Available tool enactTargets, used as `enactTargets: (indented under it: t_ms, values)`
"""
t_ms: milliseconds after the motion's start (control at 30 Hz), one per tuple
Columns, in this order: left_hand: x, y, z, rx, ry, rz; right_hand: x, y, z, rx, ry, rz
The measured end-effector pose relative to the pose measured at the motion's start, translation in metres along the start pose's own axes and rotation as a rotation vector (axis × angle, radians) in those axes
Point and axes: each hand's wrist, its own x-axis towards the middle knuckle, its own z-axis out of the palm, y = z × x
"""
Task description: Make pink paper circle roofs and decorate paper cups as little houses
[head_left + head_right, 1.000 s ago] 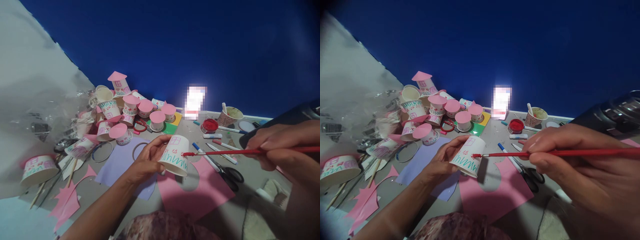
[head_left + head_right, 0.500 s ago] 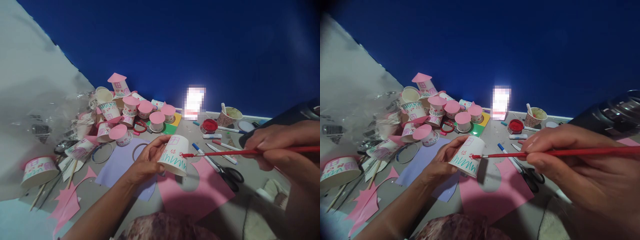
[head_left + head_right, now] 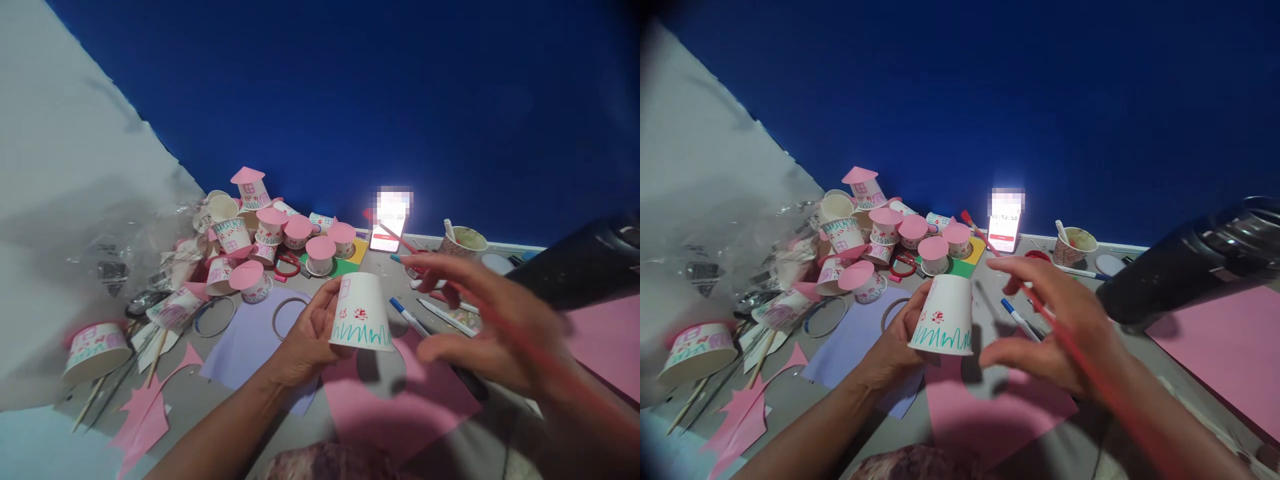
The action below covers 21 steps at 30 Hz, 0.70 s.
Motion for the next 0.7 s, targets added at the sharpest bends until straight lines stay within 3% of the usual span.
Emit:
enactTargets:
  t_ms: [100, 267, 400, 500, 600, 700]
  values:
    - [-0.002, 0.001, 0.001, 0.006, -0.026, 0.010, -0.002, 0.001, 0.013, -0.021, -0.143, -0.122]
    - [-0.001, 0.006, -0.004, 0.120, -0.123, 0.063, -0.005, 0.004, 0.017, -0.046, -0.191, -0.131]
    - [-0.001, 0.013, -0.012, 0.392, -0.148, 0.249, -0.006, 0.008, 0.016, -0.160, -0.247, -0.180]
    - [-0.003, 0.018, -0.016, 0.607, -0.146, 0.260, -0.007, 0.010, 0.020, -0.161, -0.316, -0.179]
    - [-0.004, 0.020, -0.018, 0.681, -0.153, 0.243, -0.005, 0.011, 0.018, -0.100, -0.340, -0.168]
    - [-0.004, 0.020, -0.018, 0.709, -0.130, 0.264, -0.003, 0.010, 0.005, -0.026, -0.238, -0.109]
